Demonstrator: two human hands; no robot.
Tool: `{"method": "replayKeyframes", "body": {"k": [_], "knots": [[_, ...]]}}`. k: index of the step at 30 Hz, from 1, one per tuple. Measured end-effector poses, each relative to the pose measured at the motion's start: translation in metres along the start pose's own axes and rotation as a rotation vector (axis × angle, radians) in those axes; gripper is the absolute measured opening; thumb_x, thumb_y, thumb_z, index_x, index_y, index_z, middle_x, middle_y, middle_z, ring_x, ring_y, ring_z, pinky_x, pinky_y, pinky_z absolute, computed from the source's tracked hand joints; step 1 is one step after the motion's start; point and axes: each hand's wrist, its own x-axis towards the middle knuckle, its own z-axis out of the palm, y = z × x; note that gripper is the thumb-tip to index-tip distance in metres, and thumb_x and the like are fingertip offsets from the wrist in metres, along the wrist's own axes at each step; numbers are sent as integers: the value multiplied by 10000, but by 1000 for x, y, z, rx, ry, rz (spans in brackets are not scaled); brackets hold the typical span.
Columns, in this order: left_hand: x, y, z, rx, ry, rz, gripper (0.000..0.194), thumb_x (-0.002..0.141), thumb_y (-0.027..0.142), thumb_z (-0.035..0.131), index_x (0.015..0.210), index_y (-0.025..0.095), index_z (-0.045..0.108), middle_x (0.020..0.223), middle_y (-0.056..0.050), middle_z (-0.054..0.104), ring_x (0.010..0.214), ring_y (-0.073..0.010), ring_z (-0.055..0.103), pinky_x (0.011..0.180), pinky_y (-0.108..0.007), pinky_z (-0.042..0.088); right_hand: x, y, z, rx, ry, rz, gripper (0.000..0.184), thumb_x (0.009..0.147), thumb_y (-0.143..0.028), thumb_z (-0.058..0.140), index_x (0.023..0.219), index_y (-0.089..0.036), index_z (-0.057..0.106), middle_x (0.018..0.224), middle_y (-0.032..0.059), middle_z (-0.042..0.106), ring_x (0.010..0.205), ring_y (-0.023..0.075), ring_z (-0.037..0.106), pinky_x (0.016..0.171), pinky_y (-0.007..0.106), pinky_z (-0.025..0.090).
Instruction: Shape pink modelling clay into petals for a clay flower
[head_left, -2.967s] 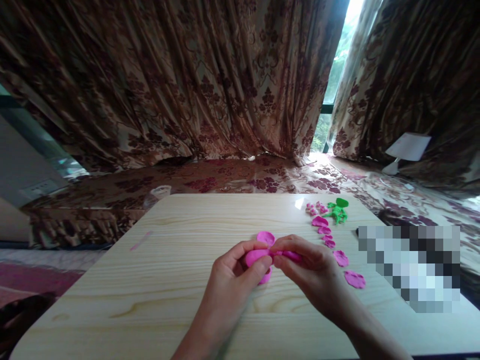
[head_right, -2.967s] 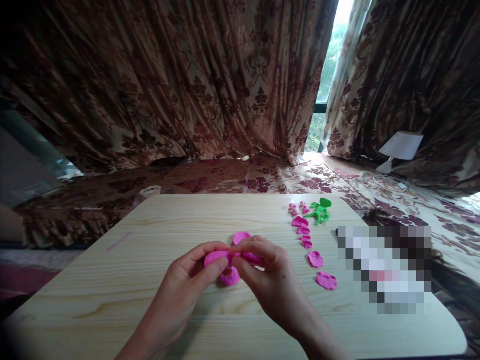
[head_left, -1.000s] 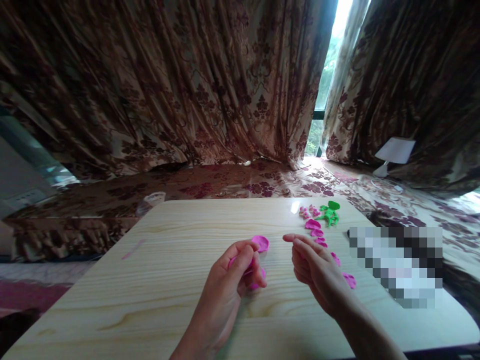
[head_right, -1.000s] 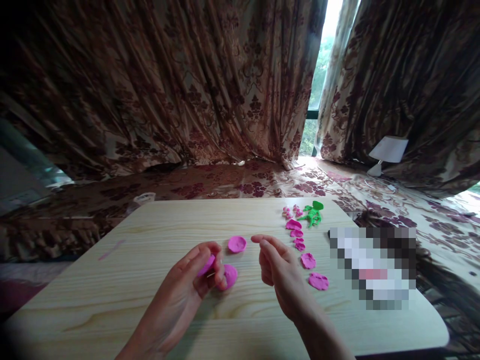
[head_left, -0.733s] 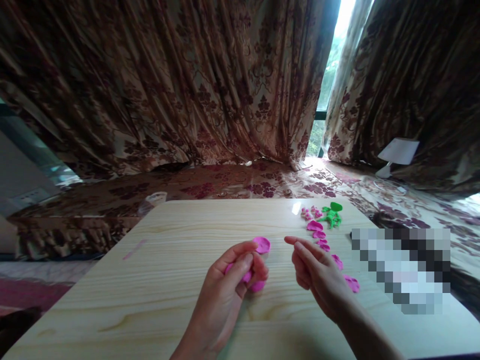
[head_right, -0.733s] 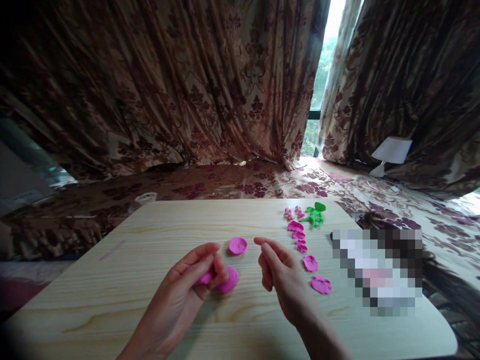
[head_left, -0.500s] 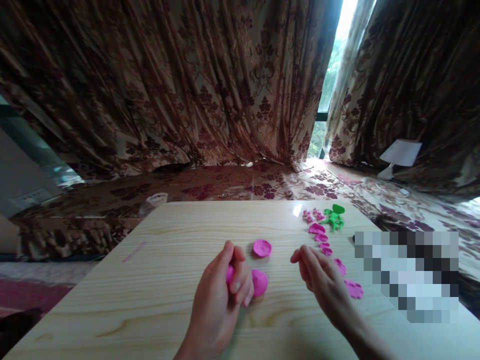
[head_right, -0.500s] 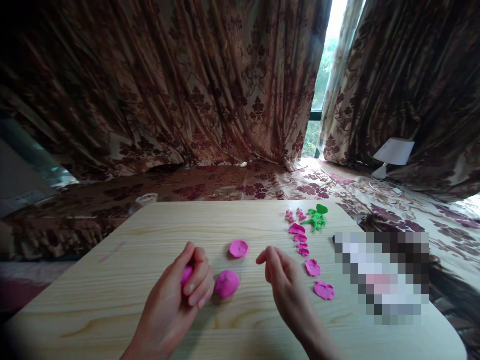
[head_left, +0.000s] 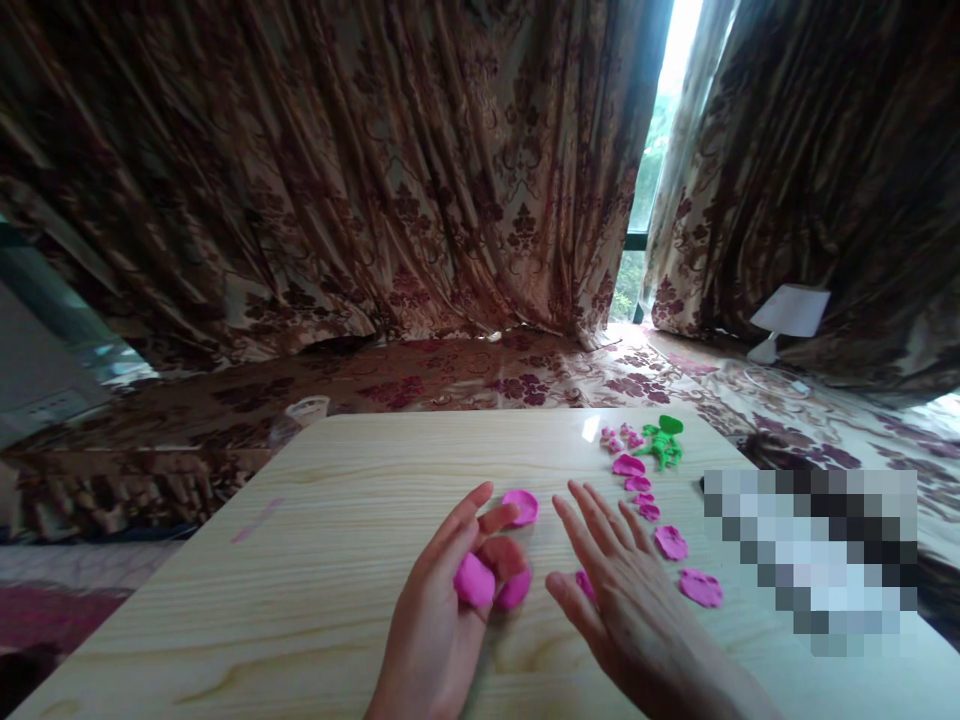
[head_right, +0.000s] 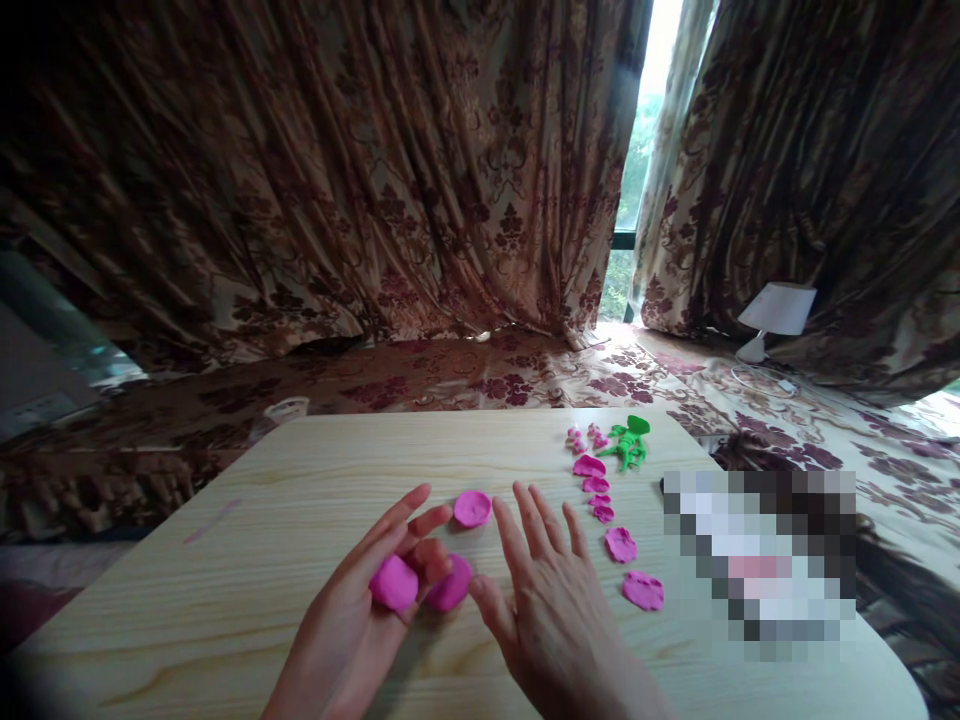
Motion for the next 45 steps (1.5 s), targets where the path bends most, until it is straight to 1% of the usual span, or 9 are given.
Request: {"method": "replayKeyframes", "body": {"k": [5,11,17,20,25,30,35,40,45], "knots": [[-19,-16,8,-94,-208,-60,372,816,288,537,1186,293,571,1318,-17,513,1269,-227,383,1015,-354,352,14,-41,-18,336,95,-126,647,920,-350,352,1444,-161,22,1509,69,44,1375,222,66,1096,457,200],[-17,5,-8,-231,-208,-87,427,849,476,392,1256,386,480,1286,34,545,1294,-204,349,1049,-362,309,20,-82,41,398,304,-224,663,897,-195,437,1443,-252,64,1464,73,255,1349,267,196,1076,553,172],[-24,-1,-19,-273,-170,-48,440,890,466,285,1304,390,412,1341,72,481,1338,-148,245,1078,-302,230,16,-97,43,530,191,-94,779,816,-321,557,1440,-156,122,1493,117,121,1354,324,123,1085,539,154],[-25,0,-23,-229,-121,-12,498,864,522,312,1319,345,409,1352,44,472,1338,-163,248,1081,-300,228,12,-106,48,519,261,-158,575,893,-155,430,1417,-258,218,1394,67,401,1312,251,304,1068,513,248],[-32,-3,-24,-208,-99,-53,539,821,593,344,1302,366,434,1301,41,524,1325,-223,286,1061,-351,294,16,-102,37,613,208,-91,786,840,-317,527,1444,-141,57,1505,90,66,1363,300,93,1094,517,158],[-31,3,-29,-166,-78,29,573,782,628,385,1311,407,398,1318,68,505,1346,-183,231,1062,-297,275,17,-107,38,565,235,-179,606,904,-164,422,1432,-275,145,1396,41,402,1315,233,303,1079,496,243],[-28,-1,-27,-147,-144,-90,545,802,613,363,1264,353,490,1273,31,550,1338,-218,254,1063,-352,279,20,-97,33,618,255,-101,766,860,-330,483,1444,-149,23,1509,81,37,1369,285,66,1099,521,122],[-25,3,-13,-160,-93,71,554,796,624,358,1255,346,498,1305,28,523,1334,-206,264,1061,-351,281,23,-92,40,566,276,-318,670,894,-171,422,1441,-271,48,1447,44,314,1341,230,239,1097,492,183],[-28,-7,-2,-140,-162,-64,553,796,626,350,1197,313,568,1276,-9,548,1330,-252,266,1057,-405,281,22,-83,26,616,278,-84,721,872,-295,432,1446,-169,14,1514,59,14,1373,276,47,1105,512,115]]}}
